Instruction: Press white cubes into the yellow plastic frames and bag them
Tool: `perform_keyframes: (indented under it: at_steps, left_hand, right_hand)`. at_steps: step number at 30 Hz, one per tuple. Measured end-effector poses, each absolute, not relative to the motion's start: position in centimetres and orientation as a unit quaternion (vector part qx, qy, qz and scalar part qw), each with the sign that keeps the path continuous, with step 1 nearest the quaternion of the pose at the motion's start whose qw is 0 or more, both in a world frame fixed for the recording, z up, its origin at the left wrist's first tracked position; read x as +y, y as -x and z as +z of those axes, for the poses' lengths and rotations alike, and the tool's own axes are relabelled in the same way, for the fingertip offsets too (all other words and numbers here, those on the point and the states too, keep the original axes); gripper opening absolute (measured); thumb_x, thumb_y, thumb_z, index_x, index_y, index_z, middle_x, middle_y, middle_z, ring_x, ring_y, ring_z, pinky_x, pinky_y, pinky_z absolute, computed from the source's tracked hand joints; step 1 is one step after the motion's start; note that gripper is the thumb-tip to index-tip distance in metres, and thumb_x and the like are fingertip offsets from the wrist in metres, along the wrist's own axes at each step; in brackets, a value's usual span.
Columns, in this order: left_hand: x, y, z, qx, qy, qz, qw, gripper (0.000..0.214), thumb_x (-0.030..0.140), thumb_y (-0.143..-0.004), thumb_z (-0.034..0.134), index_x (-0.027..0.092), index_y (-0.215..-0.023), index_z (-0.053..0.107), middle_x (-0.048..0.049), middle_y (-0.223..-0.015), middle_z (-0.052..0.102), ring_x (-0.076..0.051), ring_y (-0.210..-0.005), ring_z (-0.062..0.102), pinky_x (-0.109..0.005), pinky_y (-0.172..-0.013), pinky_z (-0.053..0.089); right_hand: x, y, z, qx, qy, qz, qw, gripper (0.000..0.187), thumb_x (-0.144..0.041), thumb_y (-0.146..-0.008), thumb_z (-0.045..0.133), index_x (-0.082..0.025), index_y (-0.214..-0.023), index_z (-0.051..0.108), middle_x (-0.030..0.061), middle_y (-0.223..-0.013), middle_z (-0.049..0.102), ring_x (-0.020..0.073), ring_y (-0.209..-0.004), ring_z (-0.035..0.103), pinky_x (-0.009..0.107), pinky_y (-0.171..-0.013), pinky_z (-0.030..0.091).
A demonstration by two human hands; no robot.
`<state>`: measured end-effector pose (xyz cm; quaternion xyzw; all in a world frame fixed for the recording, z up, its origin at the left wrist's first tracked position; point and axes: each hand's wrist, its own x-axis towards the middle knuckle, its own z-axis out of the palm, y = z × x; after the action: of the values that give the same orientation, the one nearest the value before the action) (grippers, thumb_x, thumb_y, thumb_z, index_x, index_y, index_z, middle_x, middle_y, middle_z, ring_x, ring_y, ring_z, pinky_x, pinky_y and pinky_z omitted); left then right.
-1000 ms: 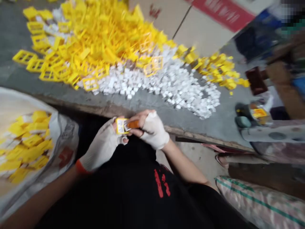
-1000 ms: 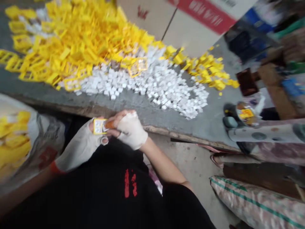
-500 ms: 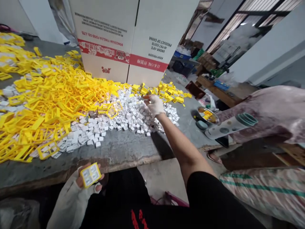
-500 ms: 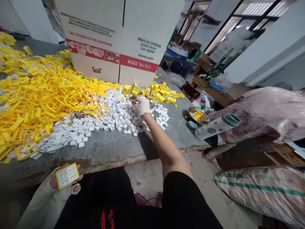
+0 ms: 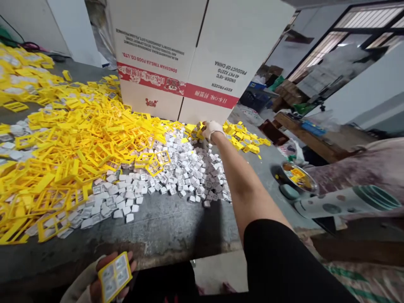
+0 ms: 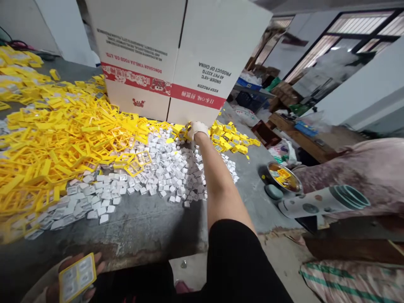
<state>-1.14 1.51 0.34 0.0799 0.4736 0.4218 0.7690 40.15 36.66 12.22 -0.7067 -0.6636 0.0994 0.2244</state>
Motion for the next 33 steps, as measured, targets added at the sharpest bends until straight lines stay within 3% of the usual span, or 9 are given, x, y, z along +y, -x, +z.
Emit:
perform_keyframes:
  at_steps: [4,8,10,15,19,24,28,31,33]
  left_hand:
    - [0.7,0.0,1.0,0.507,-0.095,0.447,0.731,0.028,0.037,-0.074,0.100,0.027,-0.096,0.085,-0.0082,-0.088,0.087,-0.037,-0.078,0.085,-0.037,-0.055,0.063]
    - [-0.8,-1.0,2.5,0.482,-0.122,0.517,0.697,0.053,0.043,-0.062,0.108,0.025,-0.106,0.085,-0.0110,-0.118,0.087,-0.033,-0.097,0.083,-0.031,-0.063,0.064]
    - [-1.4,-1.4,3.0,0.452,-0.159,0.528,0.701,0.056,0.045,-0.062,0.108,0.022,-0.107,0.084,-0.0130,-0.115,0.085,-0.030,-0.091,0.079,-0.031,-0.062,0.064]
    - [-3.3,-2.2,3.1,0.427,-0.176,0.536,0.707,0.044,0.044,-0.075,0.101,0.025,-0.109,0.081,-0.0083,-0.113,0.083,-0.028,-0.095,0.080,-0.030,-0.064,0.065]
    - [-4.9,-2.6,3.4,0.433,-0.171,0.530,0.708,0.039,0.041,-0.082,0.097,0.023,-0.111,0.079,-0.0078,-0.113,0.082,-0.027,-0.096,0.081,-0.030,-0.065,0.064]
    - [-5.9,-2.8,4.4,0.437,-0.170,0.546,0.694,0.043,0.041,-0.078,0.098,0.021,-0.109,0.077,-0.0075,-0.109,0.081,-0.026,-0.092,0.080,-0.031,-0.062,0.064]
    - [-6.5,-2.7,4.9,0.438,-0.164,0.556,0.688,0.052,0.043,-0.071,0.103,0.020,-0.108,0.075,-0.0063,-0.106,0.081,-0.027,-0.090,0.080,-0.032,-0.061,0.064]
    - [-6.9,-2.7,4.7,0.430,-0.158,0.566,0.685,0.051,0.043,-0.072,0.103,0.020,-0.107,0.074,-0.0058,-0.103,0.082,-0.026,-0.087,0.081,-0.031,-0.061,0.063]
    - [-7.0,-2.7,4.5,0.426,-0.153,0.574,0.683,0.048,0.043,-0.076,0.101,0.021,-0.108,0.073,-0.0055,-0.102,0.082,-0.026,-0.084,0.081,-0.031,-0.060,0.063]
  right_hand:
    - [28.6,-37.7,11.8,-0.682,0.656,0.206,0.249,0.062,-0.031,-0.083,0.080,-0.018,-0.142,0.069,0.0135,-0.123,0.079,0.0282,-0.108,0.075,0.044,-0.096,0.062]
    - [15.8,-33.2,7.8,-0.738,0.476,0.409,0.247,0.062,-0.040,-0.082,0.086,-0.023,-0.139,0.069,0.0074,-0.124,0.080,0.0236,-0.103,0.076,0.036,-0.086,0.063]
    - [10.8,-31.7,5.7,-0.751,0.410,0.463,0.233,0.057,-0.040,-0.084,0.085,-0.022,-0.136,0.070,0.0080,-0.123,0.080,0.0248,-0.105,0.076,0.038,-0.091,0.063]
    - [6.5,-32.3,2.7,-0.802,0.519,0.255,0.150,0.057,-0.025,-0.092,0.066,-0.022,-0.149,0.070,0.0117,-0.131,0.079,0.0306,-0.116,0.074,0.048,-0.103,0.060]
    - [6.0,-31.4,4.3,-0.787,0.606,0.091,0.069,0.052,-0.031,-0.103,0.056,-0.022,-0.153,0.069,0.0156,-0.133,0.080,0.0362,-0.120,0.073,0.055,-0.105,0.056]
    - [5.4,-27.4,6.3,-0.811,0.582,0.059,-0.016,0.055,-0.034,-0.101,0.069,-0.022,-0.155,0.068,0.0186,-0.150,0.074,0.0415,-0.131,0.068,0.060,-0.112,0.049]
    - [6.7,-26.9,6.3,-0.836,0.543,0.075,0.034,0.073,-0.025,-0.096,0.069,-0.024,-0.168,0.054,0.0156,-0.175,0.053,0.0407,-0.147,0.059,0.058,-0.115,0.052]
    - [7.4,-26.6,6.5,-0.801,0.597,0.043,0.017,0.083,-0.038,-0.095,0.078,-0.017,-0.170,0.050,0.0245,-0.164,0.061,0.0459,-0.141,0.063,0.065,-0.113,0.052]
    - [7.3,-26.0,6.6,-0.788,0.614,0.032,-0.019,0.075,-0.038,-0.095,0.080,-0.015,-0.162,0.059,0.0256,-0.150,0.072,0.0461,-0.134,0.068,0.067,-0.113,0.051]
